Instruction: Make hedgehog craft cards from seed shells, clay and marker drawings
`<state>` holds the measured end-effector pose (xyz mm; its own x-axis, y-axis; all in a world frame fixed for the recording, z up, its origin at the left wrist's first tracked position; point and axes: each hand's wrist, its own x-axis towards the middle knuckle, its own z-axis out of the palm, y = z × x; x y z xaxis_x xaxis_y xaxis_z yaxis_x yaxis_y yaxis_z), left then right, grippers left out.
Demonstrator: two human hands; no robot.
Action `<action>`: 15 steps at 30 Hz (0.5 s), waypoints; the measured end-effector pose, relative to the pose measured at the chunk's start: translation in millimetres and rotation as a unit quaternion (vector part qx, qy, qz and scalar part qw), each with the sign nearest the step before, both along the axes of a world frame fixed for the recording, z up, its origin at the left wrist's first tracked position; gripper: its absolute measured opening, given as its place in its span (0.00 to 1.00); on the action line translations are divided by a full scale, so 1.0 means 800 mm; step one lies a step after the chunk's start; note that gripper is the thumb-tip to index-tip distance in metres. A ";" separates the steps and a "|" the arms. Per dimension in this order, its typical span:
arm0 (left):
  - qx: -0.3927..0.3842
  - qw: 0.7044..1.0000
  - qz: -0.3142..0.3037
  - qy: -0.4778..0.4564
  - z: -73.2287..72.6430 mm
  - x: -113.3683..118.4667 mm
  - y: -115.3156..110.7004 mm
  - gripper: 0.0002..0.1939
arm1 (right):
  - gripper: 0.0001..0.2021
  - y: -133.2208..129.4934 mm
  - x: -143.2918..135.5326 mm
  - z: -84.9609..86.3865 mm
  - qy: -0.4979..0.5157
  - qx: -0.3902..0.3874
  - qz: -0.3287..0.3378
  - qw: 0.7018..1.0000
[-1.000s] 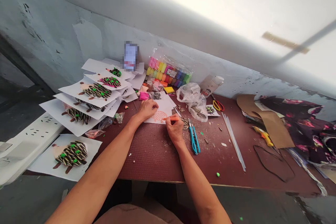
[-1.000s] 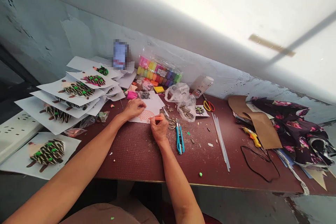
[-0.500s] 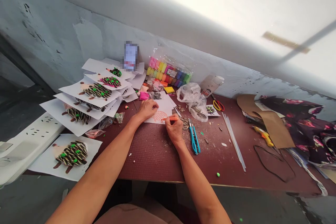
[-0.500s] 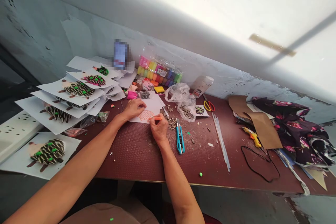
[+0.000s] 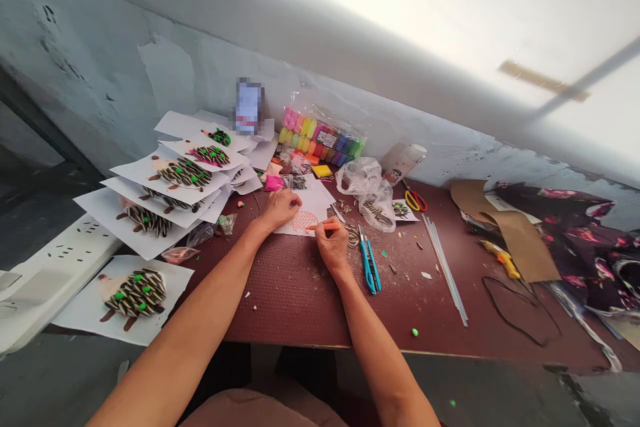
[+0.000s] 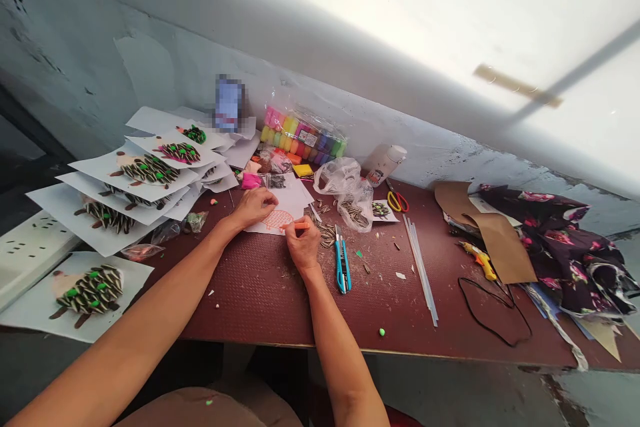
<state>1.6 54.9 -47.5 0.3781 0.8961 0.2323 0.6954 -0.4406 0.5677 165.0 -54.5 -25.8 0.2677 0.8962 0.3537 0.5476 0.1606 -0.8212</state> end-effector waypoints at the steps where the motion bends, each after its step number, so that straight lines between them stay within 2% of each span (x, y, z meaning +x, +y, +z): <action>1: -0.001 1.000 0.000 0.000 0.000 0.000 0.000 0.12 | 0.11 0.001 0.001 0.001 0.006 0.003 -0.012 1.000; 6: -0.002 1.000 0.001 0.002 -0.002 0.000 0.001 0.12 | 0.11 0.005 0.012 0.002 0.009 0.014 -0.073 0.997; 15: -0.002 1.000 0.000 -0.009 -0.004 0.000 0.002 0.11 | 0.10 0.004 0.010 -0.005 -0.009 0.011 -0.047 0.999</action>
<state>1.9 56.2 -50.9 0.3748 0.8965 0.2363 0.6849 -0.4395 0.5812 173.1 -51.0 -29.7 0.3438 0.8593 0.3786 0.5757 0.1256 -0.8079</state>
